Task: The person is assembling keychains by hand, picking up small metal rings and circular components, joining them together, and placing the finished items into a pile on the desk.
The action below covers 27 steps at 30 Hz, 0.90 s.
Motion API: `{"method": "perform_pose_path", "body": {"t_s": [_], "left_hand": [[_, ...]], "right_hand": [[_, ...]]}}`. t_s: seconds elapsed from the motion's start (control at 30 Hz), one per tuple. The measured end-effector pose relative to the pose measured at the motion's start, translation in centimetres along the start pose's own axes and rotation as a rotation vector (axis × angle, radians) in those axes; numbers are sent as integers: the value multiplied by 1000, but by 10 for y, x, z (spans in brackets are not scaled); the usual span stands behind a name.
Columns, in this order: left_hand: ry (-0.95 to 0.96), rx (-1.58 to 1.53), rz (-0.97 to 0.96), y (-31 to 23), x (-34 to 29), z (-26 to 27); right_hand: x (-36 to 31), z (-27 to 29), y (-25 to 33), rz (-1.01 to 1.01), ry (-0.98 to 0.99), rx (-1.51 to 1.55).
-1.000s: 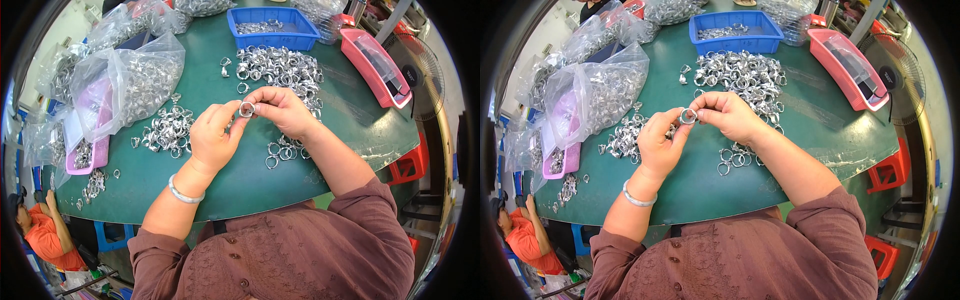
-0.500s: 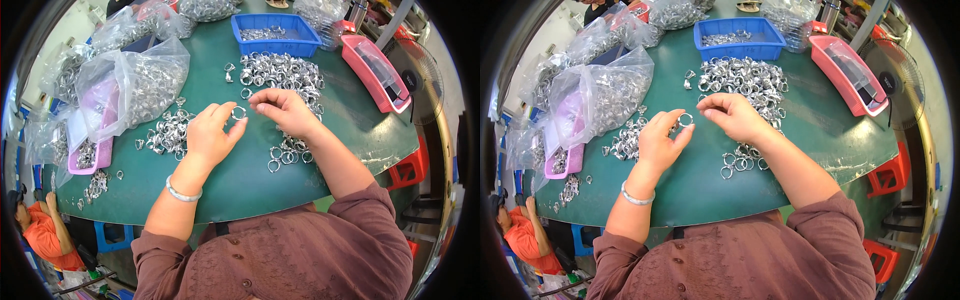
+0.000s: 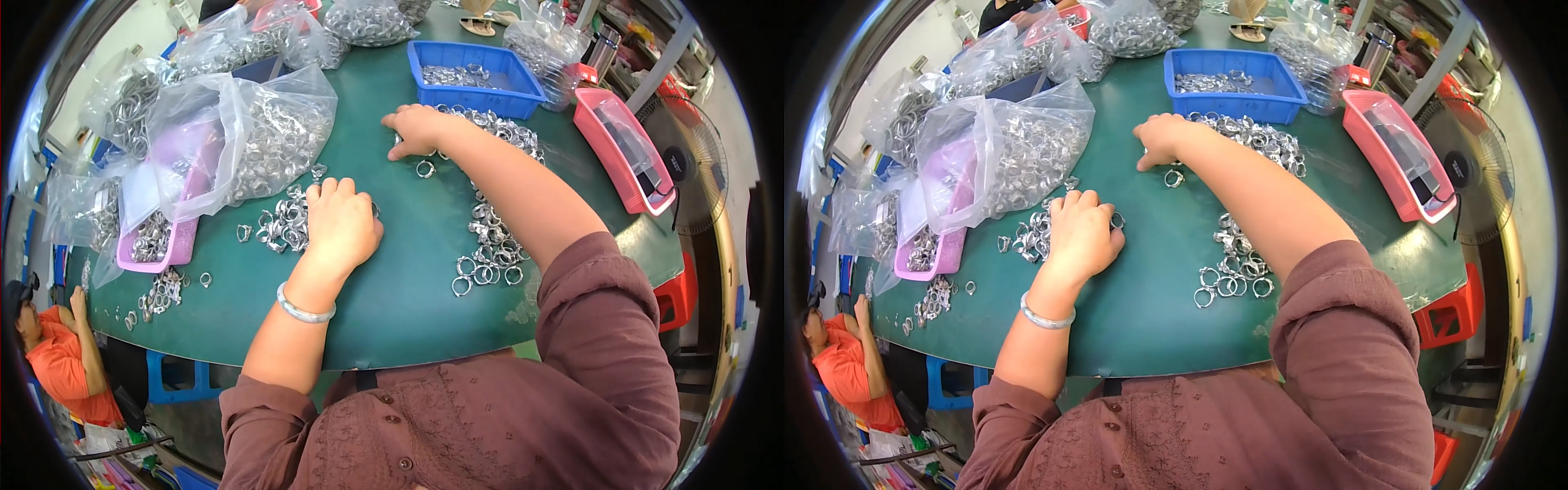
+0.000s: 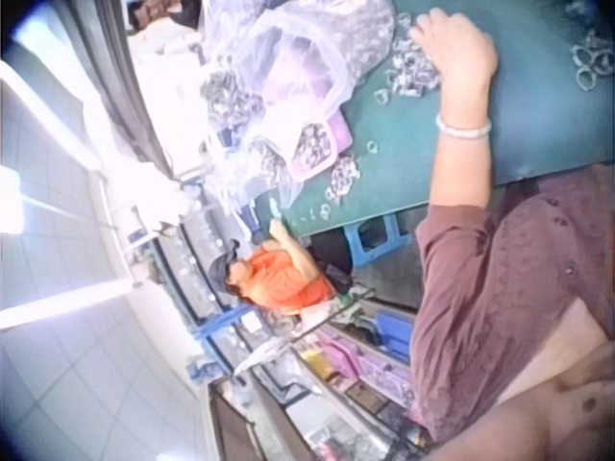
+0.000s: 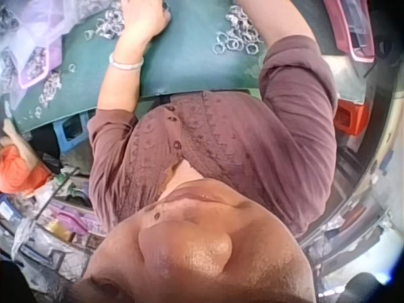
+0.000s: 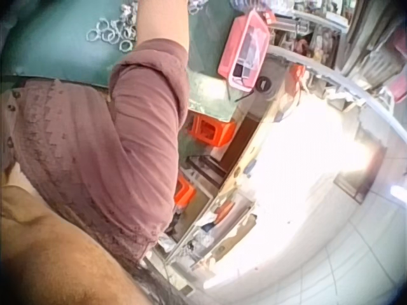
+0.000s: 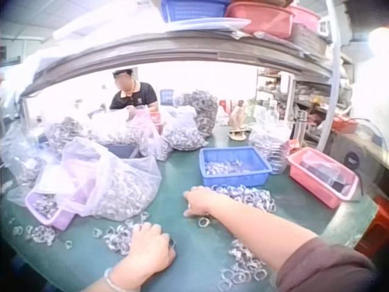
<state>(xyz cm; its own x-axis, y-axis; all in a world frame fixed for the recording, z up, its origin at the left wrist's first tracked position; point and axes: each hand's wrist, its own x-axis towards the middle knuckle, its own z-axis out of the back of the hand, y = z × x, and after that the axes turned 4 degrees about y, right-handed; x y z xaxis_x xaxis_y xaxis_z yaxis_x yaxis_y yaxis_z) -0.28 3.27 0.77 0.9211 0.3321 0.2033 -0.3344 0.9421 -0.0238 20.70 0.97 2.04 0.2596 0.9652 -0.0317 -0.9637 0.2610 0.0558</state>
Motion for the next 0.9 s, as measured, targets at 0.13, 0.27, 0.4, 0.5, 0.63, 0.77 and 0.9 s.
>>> {"method": "perform_pose_path", "body": {"t_s": [0.13,0.27,0.4,0.5,0.63,0.77,0.9], "left_hand": [[22,-18,21,2,-2,1],[36,-48,3,0,-1,4],[62,-59,17,-1,-3,5],[85,-107,33,-6,-2,7],[74,-141,38,-5,-1,2],[-234,-327,-61,-8,4,-3],[-311,-726,-253,-19,6,0]], "right_hand": [[4,8,9,33,245,-25],[-6,2,2,116,119,-2],[-16,0,9,206,104,-31],[-24,-1,8,278,23,108],[-46,10,2,240,19,325],[-84,10,0,227,42,1123],[-123,2,13,242,37,1535]]}}
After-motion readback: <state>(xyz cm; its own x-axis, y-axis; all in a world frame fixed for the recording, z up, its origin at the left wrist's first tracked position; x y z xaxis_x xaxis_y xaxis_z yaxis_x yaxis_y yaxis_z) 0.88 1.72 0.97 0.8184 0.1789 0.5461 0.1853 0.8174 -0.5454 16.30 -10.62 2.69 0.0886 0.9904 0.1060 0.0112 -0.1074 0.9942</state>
